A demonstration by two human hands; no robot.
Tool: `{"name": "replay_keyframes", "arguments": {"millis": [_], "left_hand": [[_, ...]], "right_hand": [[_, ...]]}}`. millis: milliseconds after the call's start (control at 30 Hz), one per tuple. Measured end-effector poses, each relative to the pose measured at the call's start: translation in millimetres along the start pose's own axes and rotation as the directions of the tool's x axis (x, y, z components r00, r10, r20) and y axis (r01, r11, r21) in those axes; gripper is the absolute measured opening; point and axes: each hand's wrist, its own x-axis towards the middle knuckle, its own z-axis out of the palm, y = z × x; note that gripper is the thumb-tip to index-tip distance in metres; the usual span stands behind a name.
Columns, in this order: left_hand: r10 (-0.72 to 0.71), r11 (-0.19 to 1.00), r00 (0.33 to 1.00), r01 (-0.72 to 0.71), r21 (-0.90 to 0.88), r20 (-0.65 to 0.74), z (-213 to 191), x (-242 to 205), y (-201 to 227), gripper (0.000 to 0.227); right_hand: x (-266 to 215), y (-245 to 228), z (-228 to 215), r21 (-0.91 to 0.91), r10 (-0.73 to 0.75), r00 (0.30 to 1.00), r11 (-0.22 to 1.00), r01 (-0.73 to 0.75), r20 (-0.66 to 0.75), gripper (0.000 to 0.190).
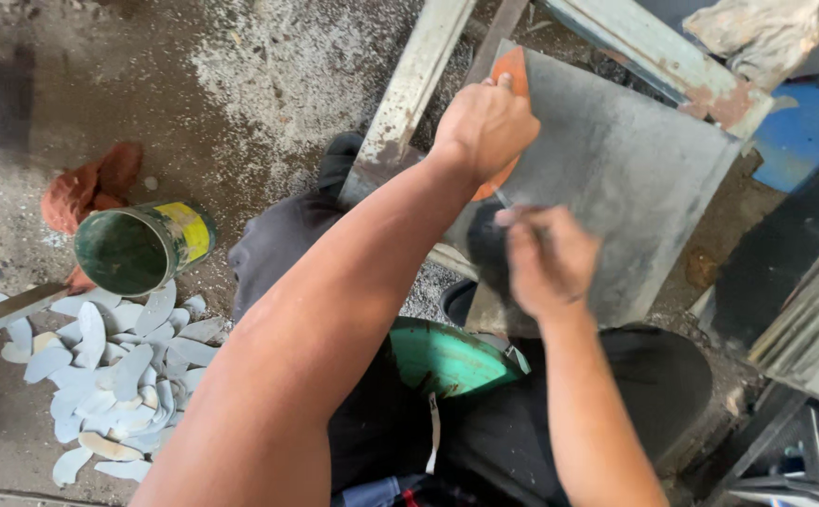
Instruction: The person places an orange template on a gray sheet and uses a pointed tool to trace its outline. The person repeatedly repositions the template and continues tracing curved lines on the sheet.
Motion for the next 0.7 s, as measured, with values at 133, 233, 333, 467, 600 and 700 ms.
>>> {"name": "replay_keyframes", "arguments": {"millis": [133, 233, 333, 467, 600, 700], "left_hand": [[0.073, 0.997, 0.994, -0.070, 0.039, -0.076, 11, 8, 1, 0.026], [0.057, 0.996, 0.994, -0.050, 0.074, -0.096, 17, 8, 3, 0.021], [0.044, 0.996, 0.994, -0.035, 0.086, -0.104, 17, 9, 5, 0.019], [0.001, 0.997, 0.995, 0.007, 0.075, -0.099, 14, 9, 10, 0.016], [-0.026, 0.996, 0.998, 0.030, 0.087, -0.049, 8, 7, 13, 0.016], [-0.037, 0.998, 0.998, 0.034, 0.062, 0.041, 2, 4, 14, 0.019]], "right_hand": [[-22, -5, 46, -0.084, -0.040, 0.999, 0.996, 0.043, 0.030, 0.021], [-20, -2, 57, -0.133, -0.071, 0.997, 0.989, 0.071, 0.005, 0.021], [-14, -2, 56, -0.132, -0.059, 0.998, 0.989, 0.061, 0.021, 0.019], [-11, -4, 54, -0.095, -0.041, 0.998, 0.995, 0.044, 0.041, 0.020], [-5, -8, 54, -0.146, -0.105, 0.994, 0.983, 0.109, 0.035, 0.013], [-3, -19, 51, -0.264, -0.033, 0.997, 0.963, 0.051, 0.075, 0.010]]}}
